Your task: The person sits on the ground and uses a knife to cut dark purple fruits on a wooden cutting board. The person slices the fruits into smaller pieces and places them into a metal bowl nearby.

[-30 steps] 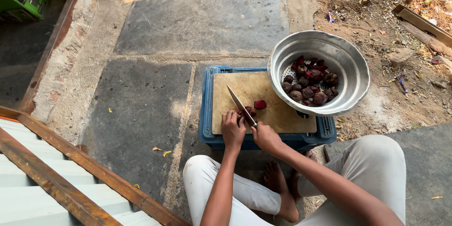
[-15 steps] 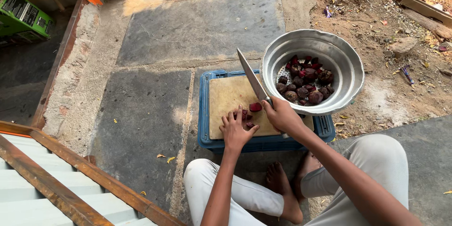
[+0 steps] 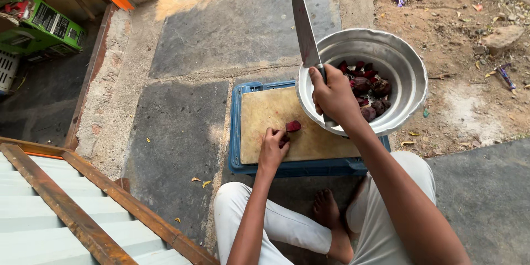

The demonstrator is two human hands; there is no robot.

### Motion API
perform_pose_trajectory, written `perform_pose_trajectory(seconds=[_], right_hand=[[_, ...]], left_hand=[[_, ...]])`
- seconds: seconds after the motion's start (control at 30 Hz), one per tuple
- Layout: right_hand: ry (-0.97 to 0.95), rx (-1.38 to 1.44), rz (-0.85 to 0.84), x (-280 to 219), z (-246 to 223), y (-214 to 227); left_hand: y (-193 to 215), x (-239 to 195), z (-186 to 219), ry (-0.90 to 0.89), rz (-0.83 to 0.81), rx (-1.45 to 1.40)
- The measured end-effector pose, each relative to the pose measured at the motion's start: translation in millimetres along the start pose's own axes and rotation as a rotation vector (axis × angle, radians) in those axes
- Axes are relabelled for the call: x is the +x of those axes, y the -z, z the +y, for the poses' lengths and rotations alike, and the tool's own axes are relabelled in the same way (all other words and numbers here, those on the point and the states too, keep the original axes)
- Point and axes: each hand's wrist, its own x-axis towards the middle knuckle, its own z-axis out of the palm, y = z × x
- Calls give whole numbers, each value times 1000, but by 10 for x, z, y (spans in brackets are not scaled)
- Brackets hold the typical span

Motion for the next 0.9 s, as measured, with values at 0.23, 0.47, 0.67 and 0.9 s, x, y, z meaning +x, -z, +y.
perform_pose_trajectory(seconds=[0.23, 0.47, 0.67, 0.9], right_hand=[[-38, 232, 124, 314, 272, 180], [50, 379, 317, 560, 706, 408], [114, 499, 495, 592, 768, 547], [99, 428, 444, 550, 666, 322]], left_hand=[[202, 14, 144, 101, 137, -161], [465, 731, 922, -2, 48, -381], [447, 1161, 1249, -201, 198, -36], [109, 623, 522, -91, -153, 66]])
